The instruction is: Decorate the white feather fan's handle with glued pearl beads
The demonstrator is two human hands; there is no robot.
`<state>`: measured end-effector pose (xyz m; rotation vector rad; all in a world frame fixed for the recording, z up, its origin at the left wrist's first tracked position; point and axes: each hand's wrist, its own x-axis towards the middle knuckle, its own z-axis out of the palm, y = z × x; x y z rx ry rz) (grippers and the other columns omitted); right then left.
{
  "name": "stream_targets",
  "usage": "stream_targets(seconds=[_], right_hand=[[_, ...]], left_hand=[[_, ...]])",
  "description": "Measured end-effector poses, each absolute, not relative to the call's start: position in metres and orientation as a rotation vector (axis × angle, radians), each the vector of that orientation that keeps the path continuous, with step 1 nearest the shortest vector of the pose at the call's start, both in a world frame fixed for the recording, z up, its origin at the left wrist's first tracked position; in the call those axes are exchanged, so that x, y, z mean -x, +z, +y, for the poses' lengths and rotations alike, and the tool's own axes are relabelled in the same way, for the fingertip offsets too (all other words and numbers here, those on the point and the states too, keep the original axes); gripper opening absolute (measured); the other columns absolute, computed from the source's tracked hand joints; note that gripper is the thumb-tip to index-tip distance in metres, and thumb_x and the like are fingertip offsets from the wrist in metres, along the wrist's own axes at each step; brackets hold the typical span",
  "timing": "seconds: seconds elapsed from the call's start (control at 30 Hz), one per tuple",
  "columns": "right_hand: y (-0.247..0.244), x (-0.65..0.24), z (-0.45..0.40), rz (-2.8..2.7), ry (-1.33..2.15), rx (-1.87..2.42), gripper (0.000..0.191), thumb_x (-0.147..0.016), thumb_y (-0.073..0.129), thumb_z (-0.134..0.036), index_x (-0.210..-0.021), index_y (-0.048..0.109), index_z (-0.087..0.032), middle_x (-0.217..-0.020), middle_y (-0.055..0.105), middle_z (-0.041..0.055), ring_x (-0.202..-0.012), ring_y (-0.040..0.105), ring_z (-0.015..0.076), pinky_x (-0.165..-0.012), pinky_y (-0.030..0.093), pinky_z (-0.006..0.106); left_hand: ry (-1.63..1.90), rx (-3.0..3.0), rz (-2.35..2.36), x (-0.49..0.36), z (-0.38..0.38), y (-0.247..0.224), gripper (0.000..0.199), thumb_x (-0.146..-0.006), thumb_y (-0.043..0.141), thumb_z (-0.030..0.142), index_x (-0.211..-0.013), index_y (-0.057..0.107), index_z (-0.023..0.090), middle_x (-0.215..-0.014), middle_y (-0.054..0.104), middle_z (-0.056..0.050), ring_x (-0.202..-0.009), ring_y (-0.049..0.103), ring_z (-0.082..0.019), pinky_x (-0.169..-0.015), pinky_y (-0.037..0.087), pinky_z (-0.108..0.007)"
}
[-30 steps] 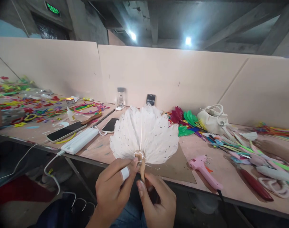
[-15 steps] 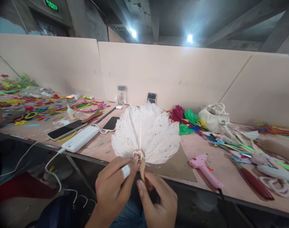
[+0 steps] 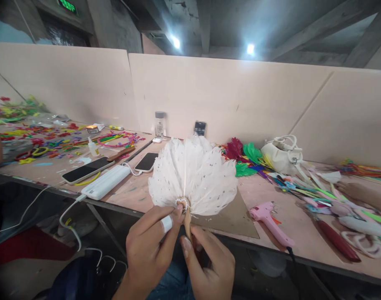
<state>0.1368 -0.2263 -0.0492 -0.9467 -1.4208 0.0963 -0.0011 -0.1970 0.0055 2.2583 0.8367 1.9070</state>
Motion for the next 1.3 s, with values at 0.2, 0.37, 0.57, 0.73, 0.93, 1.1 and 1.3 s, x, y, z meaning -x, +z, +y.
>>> stream_targets(seconds=[0.2,0.37,0.57,0.73,0.93,1.1,1.3], right_hand=[[-0.0515,-0.1377,-0.2254,-1.431,0.090,0.929,0.015,-0.094,0.077,-0.019,-0.109,0.078,-0.022,-0.094,0.077,0.0015,-0.071,0.073,0.0146,-0.067,0.060,0.016],[-0.0531,-0.1374,-0.2251,-1.424,0.073,0.939,0.015,-0.095,0.078,-0.021,-0.109,0.079,-0.022,-0.096,0.078,0.0029,-0.073,0.074,0.0165,-0.069,0.062,0.018],[-0.0466,-0.1366,-0.2269,-1.415,0.078,0.919,0.013,-0.094,0.078,-0.020,-0.107,0.080,-0.021,-0.092,0.078,0.0024,-0.070,0.074,0.0156,-0.066,0.062,0.016],[-0.0451,-0.1360,-0.2273,-1.413,0.078,0.920,0.014,-0.094,0.078,-0.020,-0.107,0.080,-0.022,-0.093,0.078,0.0008,-0.071,0.074,0.0147,-0.068,0.061,0.015],[-0.0471,-0.1374,-0.2281,-1.420,0.089,0.939,0.013,-0.093,0.078,-0.021,-0.106,0.080,-0.022,-0.093,0.078,0.0016,-0.070,0.074,0.0158,-0.068,0.062,0.016],[-0.0467,-0.1377,-0.2278,-1.411,0.100,0.935,0.012,-0.093,0.078,-0.020,-0.105,0.080,-0.022,-0.091,0.078,0.0016,-0.068,0.073,0.0154,-0.065,0.061,0.016],[-0.0462,-0.1374,-0.2280,-1.429,0.095,0.940,0.013,-0.095,0.077,-0.021,-0.107,0.080,-0.022,-0.094,0.079,0.0007,-0.071,0.074,0.0140,-0.069,0.061,0.014]], left_hand=[[1.902,-2.260,0.859,0.0011,-0.1979,0.0060,0.019,-0.092,0.063,-0.004,-0.089,0.071,0.013,-0.086,0.071,-0.008,-0.084,0.071,-0.016,-0.077,0.060,-0.027],[1.927,-2.230,0.886,-0.0016,-0.1996,0.0060,0.019,-0.093,0.063,-0.002,-0.089,0.071,0.014,-0.084,0.070,-0.007,-0.082,0.071,-0.016,-0.078,0.061,-0.028],[1.917,-2.205,0.924,-0.0026,-0.2018,0.0066,0.019,-0.094,0.062,-0.001,-0.094,0.073,0.015,-0.087,0.072,-0.006,-0.085,0.073,-0.017,-0.080,0.062,-0.027],[1.901,-2.217,0.940,-0.0016,-0.2036,0.0081,0.020,-0.093,0.063,-0.001,-0.098,0.074,0.014,-0.086,0.072,-0.006,-0.086,0.073,-0.017,-0.080,0.062,-0.026],[1.885,-2.213,0.938,-0.0021,-0.2030,0.0083,0.018,-0.094,0.063,-0.001,-0.094,0.074,0.014,-0.086,0.073,-0.006,-0.085,0.073,-0.017,-0.080,0.062,-0.027],[1.865,-2.222,0.957,-0.0014,-0.2027,0.0068,0.018,-0.094,0.063,0.000,-0.096,0.074,0.015,-0.090,0.076,-0.007,-0.084,0.073,-0.017,-0.079,0.062,-0.027],[1.846,-2.262,0.978,-0.0006,-0.2034,0.0068,0.016,-0.095,0.063,0.001,-0.095,0.073,0.014,-0.087,0.073,-0.007,-0.085,0.073,-0.017,-0.079,0.061,-0.028]])
